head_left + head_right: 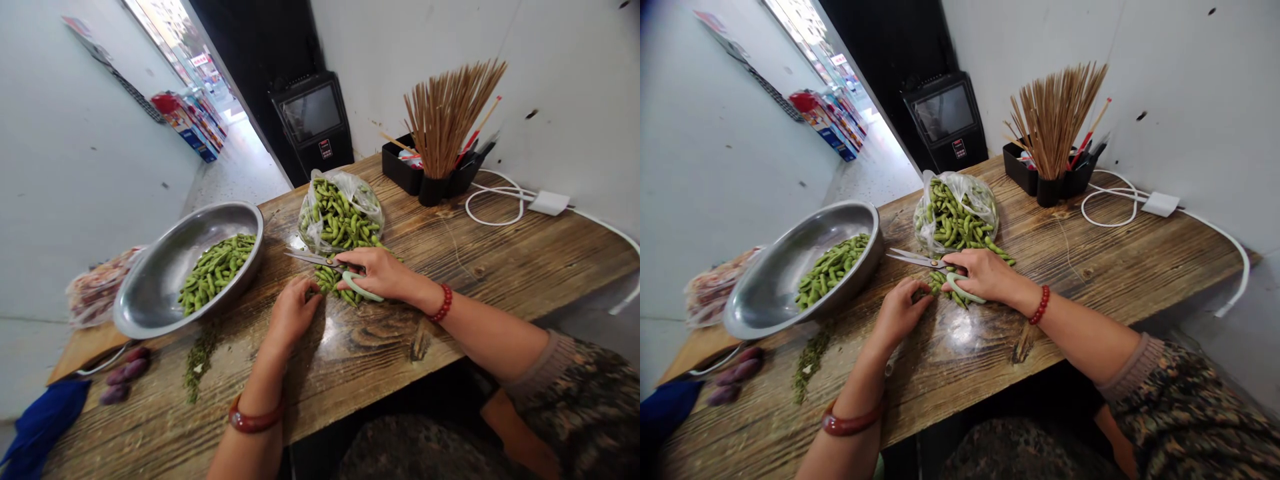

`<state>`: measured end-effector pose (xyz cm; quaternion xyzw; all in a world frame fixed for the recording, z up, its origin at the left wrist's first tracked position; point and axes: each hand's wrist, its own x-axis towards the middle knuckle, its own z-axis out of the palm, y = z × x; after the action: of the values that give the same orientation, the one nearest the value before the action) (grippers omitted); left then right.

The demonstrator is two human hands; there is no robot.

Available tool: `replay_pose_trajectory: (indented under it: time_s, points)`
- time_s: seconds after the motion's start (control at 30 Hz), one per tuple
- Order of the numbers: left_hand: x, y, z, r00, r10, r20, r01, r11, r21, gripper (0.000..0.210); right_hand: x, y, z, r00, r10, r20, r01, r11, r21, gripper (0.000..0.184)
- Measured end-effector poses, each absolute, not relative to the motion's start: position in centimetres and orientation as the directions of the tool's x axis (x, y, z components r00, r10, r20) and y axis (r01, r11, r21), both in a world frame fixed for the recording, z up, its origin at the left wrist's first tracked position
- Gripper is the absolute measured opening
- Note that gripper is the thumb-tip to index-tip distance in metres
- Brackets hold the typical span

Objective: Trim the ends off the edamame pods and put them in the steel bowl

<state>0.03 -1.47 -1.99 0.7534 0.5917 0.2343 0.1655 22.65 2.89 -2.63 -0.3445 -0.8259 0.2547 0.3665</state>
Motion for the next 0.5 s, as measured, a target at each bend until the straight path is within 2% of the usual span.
replay_pose_trajectory:
  time_s: [0.1, 0.23, 0.33, 0.5]
  points:
    - [-0.1, -1.5, -1.5, 0.083, 0.976, 0.201, 0.692, -0.202, 0.693, 0.007, 22.6, 3.0, -2.9, -0.484, 0.754, 0.445, 0.368, 0.636, -0.678, 0.045]
    - [0.3, -2.0, -0.8, -0.036, 0.999, 0.017, 0.41, -0.001, 0.912, 0.017, 22.6, 3.1, -3.1, -0.483, 0.741, 0.467, 0.358, 0.654, -0.667, 0.043]
    - [0.8, -2.4, -0.3, -0.032, 0.995, -0.093, 0.211, 0.097, 0.973, 0.022, 22.6, 3.1, -3.0, -0.485, 0.736, 0.473, 0.365, 0.662, -0.655, 0.044]
    - [1.3, -2.6, 0.0, -0.006, 0.987, -0.16, 0.004, 0.16, 0.987, 0.032, 22.6, 3.0, -3.0, -0.485, 0.739, 0.468, 0.371, 0.659, -0.655, 0.046]
